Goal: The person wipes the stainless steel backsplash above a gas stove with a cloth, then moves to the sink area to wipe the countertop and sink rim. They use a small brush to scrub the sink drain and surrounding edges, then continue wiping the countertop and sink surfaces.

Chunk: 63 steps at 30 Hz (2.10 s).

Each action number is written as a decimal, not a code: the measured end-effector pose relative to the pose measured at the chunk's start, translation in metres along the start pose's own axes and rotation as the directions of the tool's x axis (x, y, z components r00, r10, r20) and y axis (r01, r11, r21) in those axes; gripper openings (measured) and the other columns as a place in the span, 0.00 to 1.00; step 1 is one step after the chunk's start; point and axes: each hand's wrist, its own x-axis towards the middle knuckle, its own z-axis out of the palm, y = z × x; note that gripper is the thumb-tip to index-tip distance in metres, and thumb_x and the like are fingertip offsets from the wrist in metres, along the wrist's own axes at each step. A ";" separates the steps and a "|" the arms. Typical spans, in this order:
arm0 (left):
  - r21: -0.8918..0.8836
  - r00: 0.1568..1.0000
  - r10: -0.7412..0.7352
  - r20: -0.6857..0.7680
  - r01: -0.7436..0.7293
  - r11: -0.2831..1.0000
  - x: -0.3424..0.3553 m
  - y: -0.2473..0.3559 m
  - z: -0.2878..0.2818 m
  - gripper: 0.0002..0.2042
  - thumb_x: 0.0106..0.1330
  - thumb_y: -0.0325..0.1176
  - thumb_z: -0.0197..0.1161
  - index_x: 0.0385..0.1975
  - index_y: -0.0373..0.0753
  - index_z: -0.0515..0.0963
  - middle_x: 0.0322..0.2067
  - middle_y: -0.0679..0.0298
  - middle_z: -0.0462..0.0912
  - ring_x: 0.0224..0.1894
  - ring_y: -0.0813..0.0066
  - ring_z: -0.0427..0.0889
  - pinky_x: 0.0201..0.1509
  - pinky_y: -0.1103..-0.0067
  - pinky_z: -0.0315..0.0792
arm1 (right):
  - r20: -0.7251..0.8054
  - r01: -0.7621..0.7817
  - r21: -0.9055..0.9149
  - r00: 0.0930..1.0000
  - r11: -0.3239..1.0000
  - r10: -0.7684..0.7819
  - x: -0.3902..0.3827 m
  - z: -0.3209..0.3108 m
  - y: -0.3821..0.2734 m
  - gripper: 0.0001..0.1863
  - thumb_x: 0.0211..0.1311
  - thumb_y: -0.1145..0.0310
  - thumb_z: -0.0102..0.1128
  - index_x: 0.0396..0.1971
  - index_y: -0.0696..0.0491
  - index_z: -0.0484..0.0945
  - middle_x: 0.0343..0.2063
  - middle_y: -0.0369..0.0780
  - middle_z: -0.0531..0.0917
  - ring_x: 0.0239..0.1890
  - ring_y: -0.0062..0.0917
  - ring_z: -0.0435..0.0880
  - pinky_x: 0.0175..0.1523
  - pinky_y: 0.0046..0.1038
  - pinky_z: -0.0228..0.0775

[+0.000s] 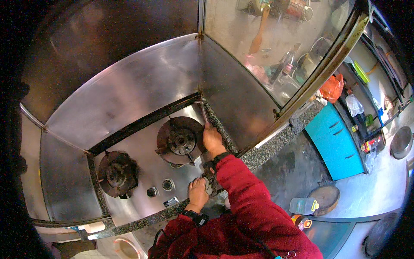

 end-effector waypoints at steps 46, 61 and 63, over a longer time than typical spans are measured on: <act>0.011 1.000 -0.008 0.020 0.008 1.000 0.002 0.006 -0.010 0.20 0.48 0.27 0.63 0.43 0.38 0.71 0.47 0.57 0.77 0.56 0.59 0.71 0.60 0.64 0.61 | 0.052 -0.064 0.153 0.997 0.986 0.056 0.011 -0.033 0.002 0.26 0.58 0.73 0.53 0.57 0.61 0.65 0.33 0.56 0.82 0.36 0.51 0.83 0.40 0.47 0.75; 0.008 0.999 -0.006 0.032 0.006 1.000 0.003 0.002 -0.007 0.19 0.47 0.25 0.61 0.43 0.37 0.71 0.47 0.57 0.77 0.55 0.60 0.72 0.59 0.64 0.62 | -0.150 0.000 0.447 0.986 0.894 0.075 -0.042 0.000 0.002 0.37 0.52 0.75 0.55 0.66 0.57 0.59 0.41 0.60 0.79 0.46 0.53 0.79 0.52 0.41 0.72; 0.004 0.999 -0.004 0.039 0.004 1.000 0.003 0.002 -0.007 0.19 0.47 0.25 0.61 0.43 0.37 0.72 0.47 0.57 0.77 0.55 0.60 0.72 0.59 0.64 0.61 | 0.027 -0.139 0.439 0.990 0.887 0.141 -0.036 0.005 0.002 0.37 0.54 0.75 0.54 0.67 0.55 0.58 0.44 0.60 0.78 0.48 0.52 0.78 0.53 0.41 0.71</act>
